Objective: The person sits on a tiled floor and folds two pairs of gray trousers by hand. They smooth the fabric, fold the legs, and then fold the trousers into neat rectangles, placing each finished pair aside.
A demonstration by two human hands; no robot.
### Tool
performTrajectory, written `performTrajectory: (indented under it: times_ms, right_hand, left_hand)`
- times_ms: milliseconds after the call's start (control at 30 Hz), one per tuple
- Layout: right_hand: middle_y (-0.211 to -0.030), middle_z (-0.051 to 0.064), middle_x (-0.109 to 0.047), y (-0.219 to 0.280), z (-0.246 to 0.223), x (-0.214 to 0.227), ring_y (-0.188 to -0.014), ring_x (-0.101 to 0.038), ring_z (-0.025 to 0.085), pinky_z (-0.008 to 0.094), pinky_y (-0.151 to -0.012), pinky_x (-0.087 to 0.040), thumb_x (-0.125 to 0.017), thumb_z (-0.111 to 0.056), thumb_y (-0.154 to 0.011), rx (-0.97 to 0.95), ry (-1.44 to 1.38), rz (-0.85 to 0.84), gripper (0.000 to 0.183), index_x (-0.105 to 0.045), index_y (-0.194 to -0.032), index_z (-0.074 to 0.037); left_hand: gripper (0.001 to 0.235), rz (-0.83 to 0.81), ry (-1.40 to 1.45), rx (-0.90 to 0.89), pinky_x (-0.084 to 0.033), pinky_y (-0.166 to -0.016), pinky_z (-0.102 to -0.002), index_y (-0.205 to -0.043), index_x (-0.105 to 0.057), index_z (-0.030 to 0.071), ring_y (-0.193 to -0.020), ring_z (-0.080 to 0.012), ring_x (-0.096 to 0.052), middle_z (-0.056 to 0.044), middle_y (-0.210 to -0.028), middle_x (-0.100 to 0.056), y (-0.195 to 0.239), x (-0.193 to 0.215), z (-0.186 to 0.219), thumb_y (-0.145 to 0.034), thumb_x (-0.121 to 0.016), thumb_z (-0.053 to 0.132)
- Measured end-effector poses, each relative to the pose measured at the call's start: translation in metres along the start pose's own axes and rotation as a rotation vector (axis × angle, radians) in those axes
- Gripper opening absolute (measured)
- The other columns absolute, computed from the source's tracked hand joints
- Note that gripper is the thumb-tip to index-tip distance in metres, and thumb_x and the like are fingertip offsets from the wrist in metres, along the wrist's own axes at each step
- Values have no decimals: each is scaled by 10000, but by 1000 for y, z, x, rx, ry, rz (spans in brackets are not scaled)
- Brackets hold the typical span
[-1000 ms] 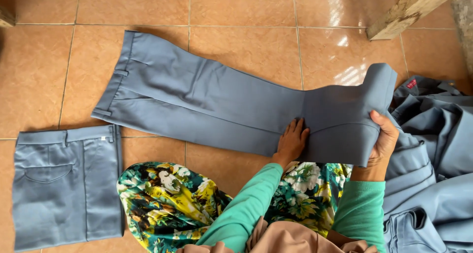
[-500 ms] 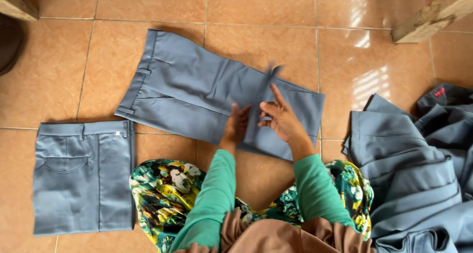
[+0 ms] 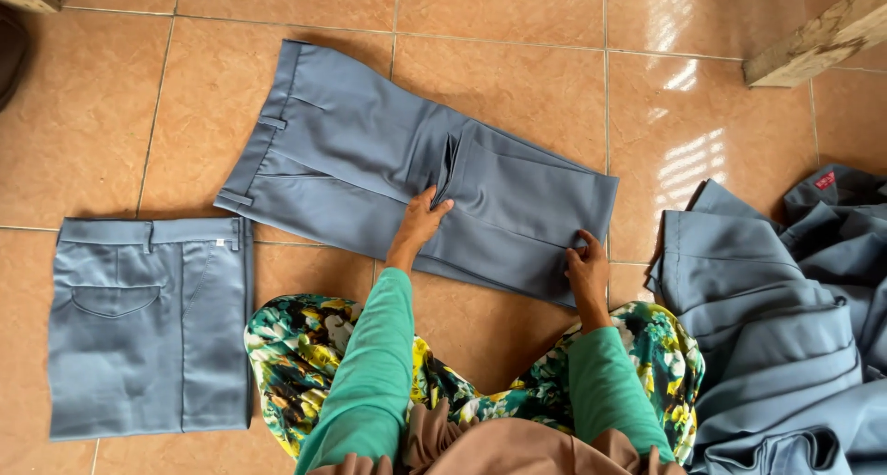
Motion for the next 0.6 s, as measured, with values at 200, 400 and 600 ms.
performTrajectory:
  times_ms: [200,400,600]
  right_hand:
    - [-966,181,-661,17,-15,5,-598,-710,285,382,-582,-600,-623,-90,-917,15,86,103,498,-591,-1412,-45]
    - [-1086,60,-603,-14,-2,25,-1064,-632,318,561,-873,-532,-625,-536,-1012,-142,382,348,477,-612,-1366,-216]
    - [-1001,89,-618,-65,2,18,-1040,-637,352,547,-830,-538,-714,-530,-980,-109,424,403,445,-718,-1085,-98]
  left_hand:
    - [668,84,-127,63,-452,-1134,-479,-1562,-409,78,-1367,-406,-505,-284,-1459,-519,18,10,44,-972,-670,250]
    - [664,149,-167,68,-433,-1150,-457,-1572,-403,168,-1370,-363,-515,-199,-1512,-509,18,-1,24,-983,-637,367]
    - [547,112,-45,59,-389,-1186,-431,-1530,-488,194,-1406,-326,-477,-166,-1515,-519,26,6,34,-1012,-573,347]
Point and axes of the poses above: each hand's wrist, its own y-axis away from the middle knuckle, its own x-axis out of the back of the hand, z = x × y, the point moved 4 cm from there along -y, towards the middle knuckle
